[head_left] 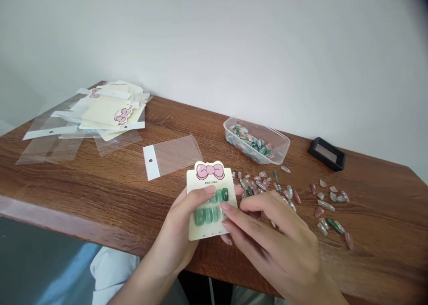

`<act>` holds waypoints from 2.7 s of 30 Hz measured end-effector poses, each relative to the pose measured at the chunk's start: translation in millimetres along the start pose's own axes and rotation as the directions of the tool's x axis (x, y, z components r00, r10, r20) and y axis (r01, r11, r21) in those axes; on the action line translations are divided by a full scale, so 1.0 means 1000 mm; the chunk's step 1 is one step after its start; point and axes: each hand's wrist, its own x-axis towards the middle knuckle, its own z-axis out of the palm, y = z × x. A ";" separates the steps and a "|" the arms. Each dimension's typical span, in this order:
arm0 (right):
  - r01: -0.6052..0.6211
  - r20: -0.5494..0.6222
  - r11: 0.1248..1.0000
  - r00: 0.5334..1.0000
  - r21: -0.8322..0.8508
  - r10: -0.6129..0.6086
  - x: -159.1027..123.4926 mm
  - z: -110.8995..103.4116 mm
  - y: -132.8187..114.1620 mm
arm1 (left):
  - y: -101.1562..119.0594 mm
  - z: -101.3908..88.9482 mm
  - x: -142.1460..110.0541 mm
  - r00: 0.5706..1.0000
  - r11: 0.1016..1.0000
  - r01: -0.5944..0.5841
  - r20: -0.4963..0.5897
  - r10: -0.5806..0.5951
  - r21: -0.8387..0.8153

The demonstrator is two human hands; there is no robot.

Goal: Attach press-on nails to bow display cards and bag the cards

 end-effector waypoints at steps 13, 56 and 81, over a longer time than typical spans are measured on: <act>0.009 0.009 1.000 1.000 -0.028 -0.009 0.002 0.003 -0.001 | -0.001 -0.002 0.001 1.000 1.000 -0.011 0.015 0.011 0.005; -0.118 0.269 0.993 0.956 -0.011 0.116 -0.030 0.005 0.036 | -0.001 -0.002 0.002 0.988 0.991 -0.130 -0.079 0.130 0.003; -0.032 0.305 0.998 0.951 -0.055 0.047 -0.034 0.006 0.038 | 0.006 0.000 0.000 0.993 0.995 -0.104 -0.058 0.104 -0.005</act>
